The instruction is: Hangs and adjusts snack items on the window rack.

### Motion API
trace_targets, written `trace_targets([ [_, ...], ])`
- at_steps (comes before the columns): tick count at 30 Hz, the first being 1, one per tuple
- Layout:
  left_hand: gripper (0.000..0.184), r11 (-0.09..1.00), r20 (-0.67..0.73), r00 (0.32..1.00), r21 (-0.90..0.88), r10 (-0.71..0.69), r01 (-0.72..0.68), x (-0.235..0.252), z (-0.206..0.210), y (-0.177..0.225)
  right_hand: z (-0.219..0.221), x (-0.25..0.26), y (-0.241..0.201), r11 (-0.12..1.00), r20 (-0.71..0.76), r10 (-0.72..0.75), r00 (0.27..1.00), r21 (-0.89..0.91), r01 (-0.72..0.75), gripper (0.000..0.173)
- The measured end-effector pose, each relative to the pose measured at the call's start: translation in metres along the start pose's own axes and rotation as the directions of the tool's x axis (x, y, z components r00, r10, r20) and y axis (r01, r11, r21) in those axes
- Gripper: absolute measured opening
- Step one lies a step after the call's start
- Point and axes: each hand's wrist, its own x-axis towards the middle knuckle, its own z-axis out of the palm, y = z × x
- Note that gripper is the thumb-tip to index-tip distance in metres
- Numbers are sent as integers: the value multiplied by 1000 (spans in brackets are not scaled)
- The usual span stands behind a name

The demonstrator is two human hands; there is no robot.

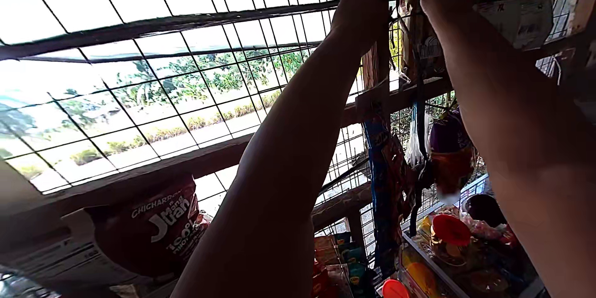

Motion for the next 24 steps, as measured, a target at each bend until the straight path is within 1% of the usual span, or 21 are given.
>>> trace_targets([
  [2,52,1000,2,1000,-4,0,0,-1,0,0,14,9,-5,999,23,-7,1000,-52,8,34],
  [3,52,1000,0,1000,-7,1,-1,-1,0,0,15,11,-12,992,72,28,997,-123,-19,36],
  [5,54,1000,-8,1000,-25,-6,6,1,1,0,19,16,-20,966,143,66,987,-257,-27,40],
  [6,54,999,-7,1000,-36,-10,10,1,1,0,21,18,-20,960,160,70,985,-280,-23,41],
  [9,58,1000,0,1000,-24,-7,7,2,2,-1,31,24,-8,967,177,5,984,-250,40,39],
  [11,59,1000,0,1000,-11,-6,6,1,2,0,30,23,-6,970,244,19,970,-240,41,39],
  [14,64,1000,-5,1000,-2,-5,5,2,3,0,29,34,-3,967,382,64,922,-253,37,37],
  [17,64,1000,6,1000,-3,4,-4,2,3,0,35,50,-2,922,547,138,826,-375,94,36],
  [18,62,1000,1,1000,-12,6,-6,2,3,-1,38,53,1,922,555,152,818,-378,85,36],
  [20,60,999,-1,1000,-45,8,-8,-1,1,0,39,53,4,947,543,157,825,-320,30,36],
  [22,58,999,17,1000,-41,7,-7,-2,-2,0,37,55,7,974,535,132,835,-225,-10,34],
  [24,55,999,23,1000,-38,8,-7,-3,-2,0,35,57,9,982,537,114,835,-191,-12,36],
])
